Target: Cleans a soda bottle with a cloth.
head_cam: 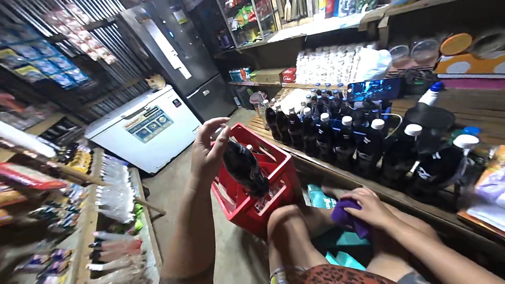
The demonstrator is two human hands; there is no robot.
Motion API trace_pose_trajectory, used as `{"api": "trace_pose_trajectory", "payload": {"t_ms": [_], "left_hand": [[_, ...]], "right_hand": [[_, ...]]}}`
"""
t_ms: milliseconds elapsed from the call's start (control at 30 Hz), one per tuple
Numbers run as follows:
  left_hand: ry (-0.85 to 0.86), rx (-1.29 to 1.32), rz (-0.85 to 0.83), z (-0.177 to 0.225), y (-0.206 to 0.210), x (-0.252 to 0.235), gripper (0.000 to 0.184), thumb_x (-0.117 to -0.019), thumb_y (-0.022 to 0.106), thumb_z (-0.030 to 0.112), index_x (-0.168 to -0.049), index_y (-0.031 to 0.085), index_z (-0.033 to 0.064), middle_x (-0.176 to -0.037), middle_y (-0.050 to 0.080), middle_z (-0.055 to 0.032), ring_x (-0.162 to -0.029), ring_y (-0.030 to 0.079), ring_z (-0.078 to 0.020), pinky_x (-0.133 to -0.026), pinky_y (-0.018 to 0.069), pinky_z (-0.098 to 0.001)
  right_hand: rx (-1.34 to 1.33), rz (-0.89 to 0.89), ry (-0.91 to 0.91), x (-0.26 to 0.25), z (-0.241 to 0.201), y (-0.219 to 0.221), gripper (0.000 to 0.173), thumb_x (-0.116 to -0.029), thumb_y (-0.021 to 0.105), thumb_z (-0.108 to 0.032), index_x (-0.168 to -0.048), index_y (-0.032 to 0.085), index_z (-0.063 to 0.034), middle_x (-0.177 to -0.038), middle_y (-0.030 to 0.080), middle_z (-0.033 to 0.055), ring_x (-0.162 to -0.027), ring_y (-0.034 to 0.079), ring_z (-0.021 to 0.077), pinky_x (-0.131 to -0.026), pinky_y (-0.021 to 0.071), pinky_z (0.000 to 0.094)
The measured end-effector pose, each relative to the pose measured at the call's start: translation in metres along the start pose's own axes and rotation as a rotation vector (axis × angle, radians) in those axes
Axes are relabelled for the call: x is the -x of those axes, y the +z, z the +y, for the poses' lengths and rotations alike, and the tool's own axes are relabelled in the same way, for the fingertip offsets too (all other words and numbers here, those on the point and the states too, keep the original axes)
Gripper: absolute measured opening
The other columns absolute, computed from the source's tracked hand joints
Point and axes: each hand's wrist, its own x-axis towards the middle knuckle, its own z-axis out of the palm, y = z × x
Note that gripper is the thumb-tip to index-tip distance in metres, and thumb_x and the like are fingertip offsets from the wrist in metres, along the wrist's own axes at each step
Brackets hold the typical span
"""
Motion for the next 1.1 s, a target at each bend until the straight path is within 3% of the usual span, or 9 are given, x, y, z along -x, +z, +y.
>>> {"api": "trace_pose_trajectory", "payload": {"t_ms": [133, 200, 233, 300, 367, 533, 667, 867, 1100], "left_hand": [[0.067, 0.122, -0.003, -0.008, 0.001, -0.003, 0.027, -0.1019, 0.058, 0.025, -0.123, 0.064, 0.0087, -0.114, 0.070, 0.0032, -0.103, 0.067, -0.0060, -0.092, 0.0558, -0.0284], [0.093, 0.164, -0.009, -0.012, 0.000, -0.004, 0.027, -0.1023, 0.057, 0.024, -0.122, 0.064, 0.0076, -0.117, 0.071, 0.0001, -0.105, 0.068, -0.0094, -0.094, 0.0562, -0.0312], [0.098, 0.178, -0.012, -0.014, 0.000, -0.005, 0.026, -0.1024, 0.057, 0.024, -0.121, 0.065, 0.0080, -0.118, 0.071, -0.0004, -0.106, 0.068, -0.0102, -0.095, 0.0561, -0.0319], [0.108, 0.187, -0.022, -0.014, 0.000, -0.005, 0.026, -0.1029, 0.057, 0.024, -0.122, 0.066, 0.0090, -0.122, 0.071, -0.0004, -0.108, 0.067, -0.0099, -0.095, 0.0552, -0.0311], [0.122, 0.187, -0.016, -0.014, 0.001, -0.006, 0.025, -0.1029, 0.057, 0.024, -0.121, 0.066, 0.0092, -0.127, 0.069, -0.0016, -0.116, 0.066, -0.0118, -0.098, 0.0545, -0.0319], [0.088, 0.203, 0.004, -0.014, 0.000, -0.004, 0.046, -0.1040, 0.050, 0.049, -0.124, 0.066, 0.0110, -0.145, 0.060, -0.0023, -0.137, 0.053, -0.0163, -0.110, 0.0478, -0.0358], [0.045, 0.298, -0.012, -0.015, 0.002, -0.002, 0.055, -0.1048, 0.043, 0.054, -0.136, 0.057, 0.0103, -0.156, 0.048, -0.0015, -0.145, 0.044, -0.0162, -0.117, 0.0408, -0.0341], [0.077, 0.281, 0.009, -0.020, 0.001, -0.004, 0.044, -0.1081, 0.041, 0.037, -0.134, 0.058, 0.0057, -0.155, 0.050, -0.0043, -0.144, 0.046, -0.0166, -0.115, 0.0423, -0.0324], [0.127, 0.267, 0.052, -0.019, 0.006, -0.004, 0.041, -0.1072, 0.042, 0.039, -0.125, 0.060, 0.0062, -0.148, 0.057, -0.0050, -0.140, 0.050, -0.0168, -0.116, 0.0417, -0.0335]], "right_hand": [[-0.203, 0.213, -0.177, -0.044, -0.071, -0.040, 0.031, -0.0831, 0.073, -0.029, -0.108, 0.078, -0.0108, -0.120, 0.072, 0.0119, -0.134, 0.054, 0.0380, -0.118, 0.0150, 0.0719], [-0.347, 0.204, -0.208, -0.069, -0.115, -0.059, 0.030, -0.0870, 0.071, -0.027, -0.110, 0.076, -0.0092, -0.128, 0.068, 0.0111, -0.133, 0.055, 0.0251, -0.117, 0.0330, 0.0531], [-0.441, 0.183, -0.206, -0.082, -0.139, -0.067, 0.027, -0.0890, 0.070, -0.024, -0.111, 0.074, -0.0081, -0.126, 0.069, 0.0075, -0.128, 0.058, 0.0159, -0.112, 0.0436, 0.0395], [-0.616, 0.150, -0.177, -0.105, -0.188, -0.078, 0.020, -0.0911, 0.071, -0.018, -0.108, 0.072, -0.0077, -0.113, 0.072, 0.0015, -0.109, 0.065, 0.0055, -0.097, 0.0539, 0.0282], [-0.728, 0.131, -0.222, -0.126, -0.231, -0.081, 0.016, -0.0914, 0.071, -0.011, -0.107, 0.071, -0.0074, -0.104, 0.071, -0.0002, -0.094, 0.067, 0.0050, -0.086, 0.0576, 0.0272], [-0.817, 0.151, -0.615, -0.161, -0.308, -0.055, 0.047, -0.0874, 0.071, -0.011, -0.133, 0.062, -0.0038, -0.132, 0.059, 0.0125, -0.120, 0.060, 0.0169, -0.101, 0.0535, 0.0373], [-0.640, 0.197, -0.653, -0.170, -0.312, -0.004, 0.067, -0.0900, 0.072, -0.026, -0.152, 0.050, -0.0109, -0.157, 0.040, 0.0196, -0.143, 0.042, 0.0319, -0.114, 0.0404, 0.0525], [-0.519, 0.353, -0.669, -0.166, -0.302, 0.017, 0.064, -0.0891, 0.076, -0.028, -0.147, 0.056, -0.0107, -0.150, 0.049, 0.0255, -0.133, 0.053, 0.0389, -0.107, 0.0468, 0.0545], [-0.644, 0.318, -0.529, -0.154, -0.274, 0.037, 0.066, -0.0899, 0.074, -0.030, -0.149, 0.052, -0.0090, -0.149, 0.047, 0.0273, -0.137, 0.049, 0.0367, -0.112, 0.0425, 0.0521]]}}
